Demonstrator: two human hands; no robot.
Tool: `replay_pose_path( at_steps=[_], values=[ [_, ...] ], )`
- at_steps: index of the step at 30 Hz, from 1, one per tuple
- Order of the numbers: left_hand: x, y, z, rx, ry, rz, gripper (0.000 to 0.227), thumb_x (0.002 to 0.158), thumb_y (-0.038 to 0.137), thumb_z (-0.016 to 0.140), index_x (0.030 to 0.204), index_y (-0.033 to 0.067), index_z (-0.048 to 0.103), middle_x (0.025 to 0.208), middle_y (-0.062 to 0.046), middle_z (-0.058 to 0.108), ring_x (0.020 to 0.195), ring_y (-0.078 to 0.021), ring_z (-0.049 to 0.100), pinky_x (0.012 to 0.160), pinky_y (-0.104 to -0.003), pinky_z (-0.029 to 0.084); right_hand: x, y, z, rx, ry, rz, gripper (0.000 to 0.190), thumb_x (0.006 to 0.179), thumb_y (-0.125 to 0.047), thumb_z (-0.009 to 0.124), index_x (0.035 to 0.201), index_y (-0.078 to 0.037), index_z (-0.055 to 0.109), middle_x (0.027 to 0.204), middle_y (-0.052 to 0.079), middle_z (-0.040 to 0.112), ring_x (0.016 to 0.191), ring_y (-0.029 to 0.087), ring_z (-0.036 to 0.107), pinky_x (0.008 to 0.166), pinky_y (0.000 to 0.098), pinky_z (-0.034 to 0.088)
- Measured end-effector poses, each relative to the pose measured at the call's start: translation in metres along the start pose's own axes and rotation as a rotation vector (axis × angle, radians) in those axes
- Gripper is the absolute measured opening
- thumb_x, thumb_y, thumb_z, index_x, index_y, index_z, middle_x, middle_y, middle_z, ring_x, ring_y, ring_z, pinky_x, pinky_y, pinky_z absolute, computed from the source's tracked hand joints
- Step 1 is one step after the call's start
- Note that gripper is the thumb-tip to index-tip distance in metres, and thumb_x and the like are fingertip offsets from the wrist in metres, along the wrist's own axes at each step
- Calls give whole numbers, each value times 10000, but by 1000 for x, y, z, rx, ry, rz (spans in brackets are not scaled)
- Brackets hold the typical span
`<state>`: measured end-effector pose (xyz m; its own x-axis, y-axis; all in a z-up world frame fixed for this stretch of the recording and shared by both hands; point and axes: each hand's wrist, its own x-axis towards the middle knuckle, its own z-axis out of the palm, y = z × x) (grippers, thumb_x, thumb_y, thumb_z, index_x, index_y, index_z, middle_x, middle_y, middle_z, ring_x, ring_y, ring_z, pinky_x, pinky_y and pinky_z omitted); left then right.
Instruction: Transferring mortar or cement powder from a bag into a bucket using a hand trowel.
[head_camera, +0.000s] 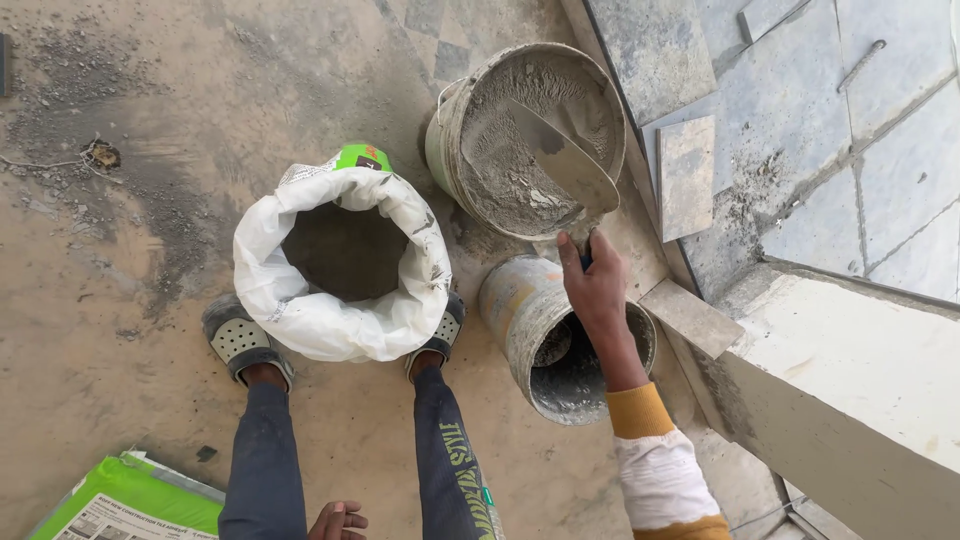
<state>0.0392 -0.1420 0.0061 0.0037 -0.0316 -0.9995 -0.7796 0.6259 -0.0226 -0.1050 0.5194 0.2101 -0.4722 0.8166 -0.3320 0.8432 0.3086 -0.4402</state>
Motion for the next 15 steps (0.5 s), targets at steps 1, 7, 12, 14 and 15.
replay_pose_path(
  at_steps=[1,7,12,14,15],
  values=[
    [-14,10,7,-8,8,-3,586,991,473,405,1204,-10,659,891,-205,751,680,-301,726,650,-428,631,-8,-11,7,4,-10,-6,434,987,-352,696,799,8,545,640,160,596,613,306,606,600,483,446],
    [-48,45,35,-78,106,73,521,984,466,441,1127,27,684,861,-164,739,625,-219,649,572,-365,511,-47,-81,86,-225,-363,-127,359,997,-325,619,852,0,577,828,180,664,612,254,595,593,443,498],
    [-36,37,44,-90,28,-12,569,987,515,413,1143,30,664,847,-145,714,647,-207,658,624,-362,563,-52,-76,233,-460,-524,-252,171,923,-149,619,879,-7,704,887,211,733,852,374,735,750,455,587],
    [-16,28,48,-121,-21,-58,602,983,532,409,1154,16,669,859,-151,709,648,-218,661,636,-365,571,-35,-66,290,-511,-486,-262,124,898,-107,629,864,-31,721,899,197,746,849,354,744,735,437,598],
    [-8,19,48,-145,-74,-104,636,978,548,405,1164,3,673,870,-157,704,649,-229,664,648,-369,580,-31,-60,320,-562,-443,-262,101,873,-66,640,848,-55,737,911,182,759,847,335,753,720,418,610]
  ],
)
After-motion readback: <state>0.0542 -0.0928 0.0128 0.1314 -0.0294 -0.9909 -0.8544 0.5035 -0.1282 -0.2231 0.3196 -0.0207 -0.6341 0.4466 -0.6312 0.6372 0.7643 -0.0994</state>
